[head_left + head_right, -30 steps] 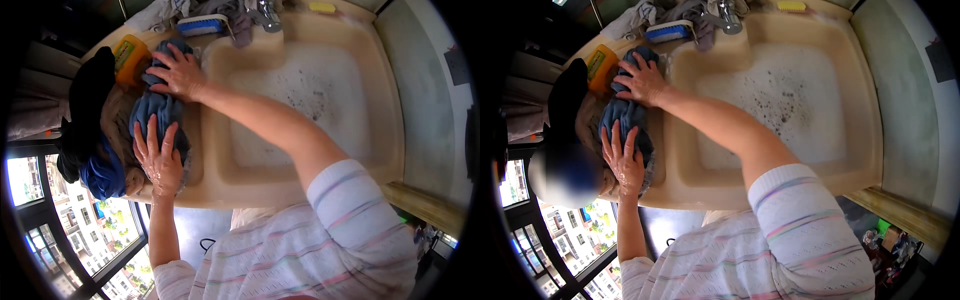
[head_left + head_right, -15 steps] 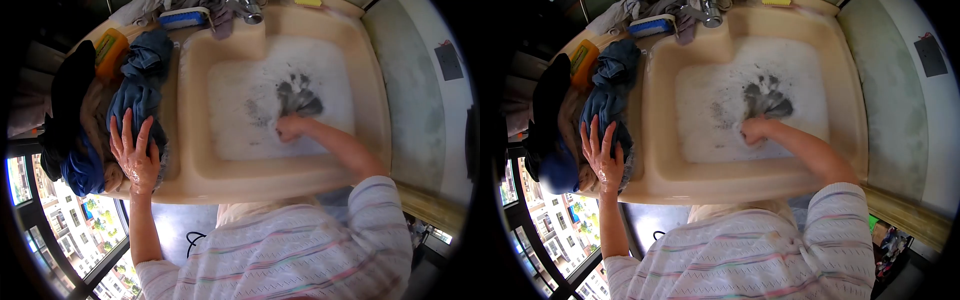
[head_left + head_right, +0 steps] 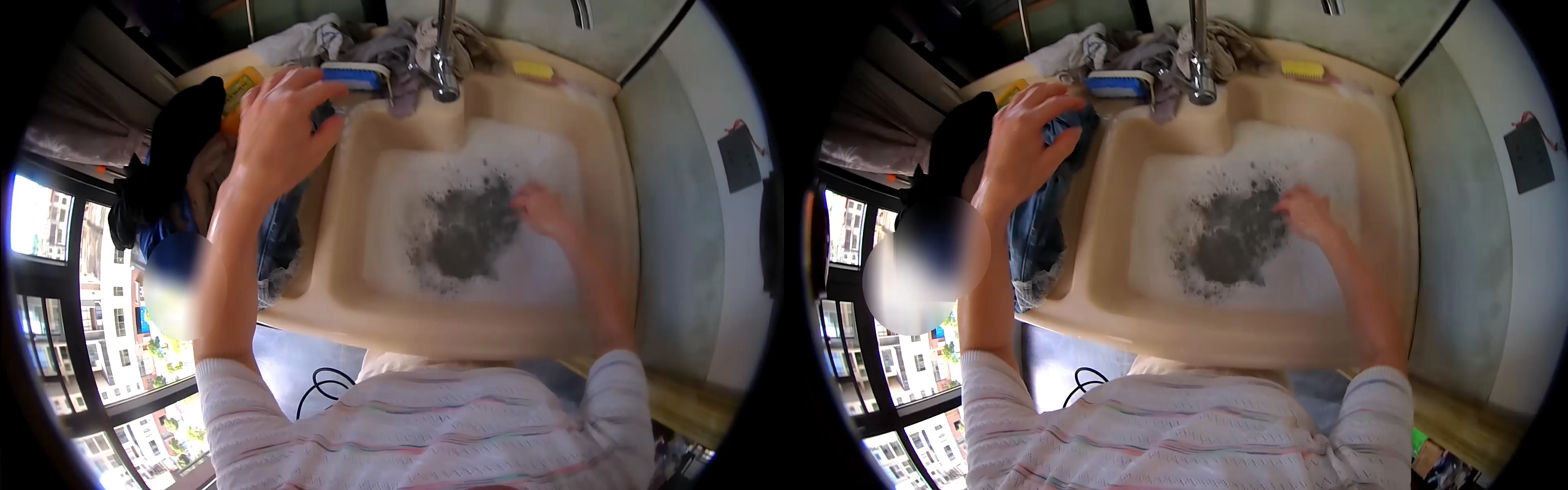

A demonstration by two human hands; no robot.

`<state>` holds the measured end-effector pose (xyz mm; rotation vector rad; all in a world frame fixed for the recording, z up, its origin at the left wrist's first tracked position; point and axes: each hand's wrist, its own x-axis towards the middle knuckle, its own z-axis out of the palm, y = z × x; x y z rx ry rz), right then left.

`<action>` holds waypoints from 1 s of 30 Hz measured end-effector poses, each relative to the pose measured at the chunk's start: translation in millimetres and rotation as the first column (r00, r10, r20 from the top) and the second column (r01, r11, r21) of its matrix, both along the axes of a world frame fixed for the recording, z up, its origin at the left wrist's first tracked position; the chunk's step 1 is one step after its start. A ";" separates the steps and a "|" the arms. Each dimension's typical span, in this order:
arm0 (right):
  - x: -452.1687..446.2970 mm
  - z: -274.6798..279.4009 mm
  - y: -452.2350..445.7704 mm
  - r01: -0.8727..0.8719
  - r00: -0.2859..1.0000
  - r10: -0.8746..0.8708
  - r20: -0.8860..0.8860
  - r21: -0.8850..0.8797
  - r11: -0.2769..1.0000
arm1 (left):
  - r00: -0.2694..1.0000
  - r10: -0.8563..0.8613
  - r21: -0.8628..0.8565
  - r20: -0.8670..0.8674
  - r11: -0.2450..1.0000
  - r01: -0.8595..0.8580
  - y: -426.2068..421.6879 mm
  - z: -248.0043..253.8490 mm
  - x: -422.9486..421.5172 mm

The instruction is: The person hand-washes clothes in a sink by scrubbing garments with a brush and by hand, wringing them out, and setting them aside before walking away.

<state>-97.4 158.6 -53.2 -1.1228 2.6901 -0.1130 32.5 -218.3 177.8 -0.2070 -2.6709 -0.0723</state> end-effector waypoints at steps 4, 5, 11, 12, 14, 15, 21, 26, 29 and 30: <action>28.4 35.0 -15.6 0.251 0.908 -0.189 0.375 -0.123 0.960 | 0.972 0.198 -0.011 0.129 0.980 -0.198 -35.0 -17.4 -88.1; 30.4 37.9 -17.0 0.174 0.956 -0.152 0.251 -0.066 0.983 | 0.953 0.262 -0.006 0.152 0.964 -0.264 -43.7 -21.1 -108.2; 31.6 12.5 3.3 0.275 0.806 -0.179 0.565 -0.088 0.957 | 0.860 0.462 0.104 0.219 0.865 -0.491 -122.1 -73.5 -218.2; 32.1 11.2 4.0 0.302 0.782 -0.178 0.597 -0.114 0.947 | 0.842 0.474 0.075 0.259 0.859 -0.506 -131.3 -85.4 -231.5; 32.5 13.2 0.0 0.287 0.781 -0.194 0.593 -0.066 0.956 | 0.790 0.541 0.127 0.288 0.796 -0.591 -128.2 -97.7 -242.4; 32.4 13.2 -2.9 0.279 0.782 -0.201 0.590 -0.043 0.959 | 0.763 0.572 0.152 0.302 0.761 -0.631 -128.3 -102.5 -245.9; 30.4 5.0 -12.0 0.449 0.620 -0.113 0.776 -0.232 0.863 | 0.836 0.549 0.819 -0.006 0.483 -0.311 -158.7 -111.2 -248.7; 20.3 68.2 -65.0 0.669 0.363 0.314 0.877 -0.480 0.568 | 0.882 0.393 0.965 -0.260 0.090 0.245 -141.8 -16.4 -174.7; 19.0 109.8 -122.3 0.794 0.269 0.661 0.700 -0.550 0.259 | 0.956 0.038 0.949 -0.290 -0.114 0.293 -50.5 33.8 -85.0; 12.2 107.8 -134.7 0.823 0.126 0.810 0.572 -0.516 0.237 | 0.940 -0.122 0.948 -0.319 -0.045 0.316 -21.7 31.2 -61.3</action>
